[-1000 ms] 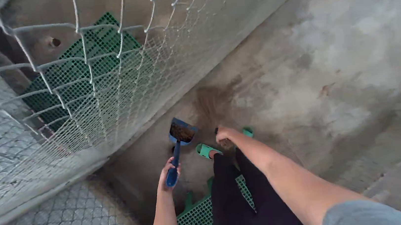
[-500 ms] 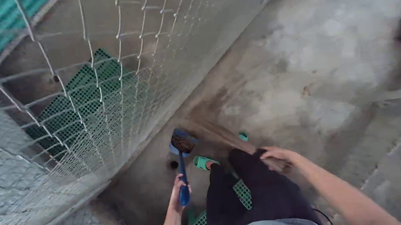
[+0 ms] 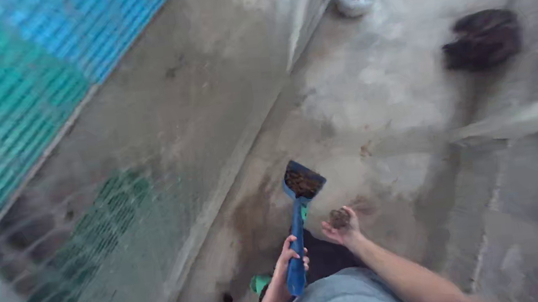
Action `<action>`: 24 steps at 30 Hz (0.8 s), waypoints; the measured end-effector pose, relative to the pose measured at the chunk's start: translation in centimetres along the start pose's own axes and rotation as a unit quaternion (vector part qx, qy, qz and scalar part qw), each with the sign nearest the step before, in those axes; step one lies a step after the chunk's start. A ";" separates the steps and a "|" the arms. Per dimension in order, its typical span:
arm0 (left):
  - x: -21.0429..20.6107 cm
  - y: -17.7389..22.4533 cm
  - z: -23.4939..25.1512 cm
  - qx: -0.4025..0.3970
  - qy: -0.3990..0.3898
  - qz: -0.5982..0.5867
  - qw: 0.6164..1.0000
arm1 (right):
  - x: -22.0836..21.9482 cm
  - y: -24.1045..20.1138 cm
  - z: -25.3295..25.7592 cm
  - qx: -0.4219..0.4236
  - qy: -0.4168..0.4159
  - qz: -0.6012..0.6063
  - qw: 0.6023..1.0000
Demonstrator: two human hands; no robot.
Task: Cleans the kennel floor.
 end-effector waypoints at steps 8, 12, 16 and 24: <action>-16.6 2.6 17.2 0.154 -0.127 0.093 0.975 | -5.5 -16.9 0.4 0.148 -0.118 0.177 0.966; -23.0 4.3 23.5 0.207 -0.173 0.146 0.952 | -6.4 -25.1 1.2 0.204 -0.197 0.254 0.925; -26.9 4.9 30.3 0.279 -0.209 0.242 0.905 | -6.0 -32.3 2.4 0.267 -0.127 0.223 0.929; -28.8 18.6 46.1 0.308 -0.100 0.416 0.850 | -3.2 -41.4 6.2 0.273 0.017 0.255 0.927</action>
Point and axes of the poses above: each hand's wrist, its own z-axis towards the middle knuckle, its own x-axis out of the back of the hand, y = z × x, the point moved 7 cm from there along z, towards the middle knuckle, and after that the axes turned 14 degrees about -y, right-handed, at the moved point
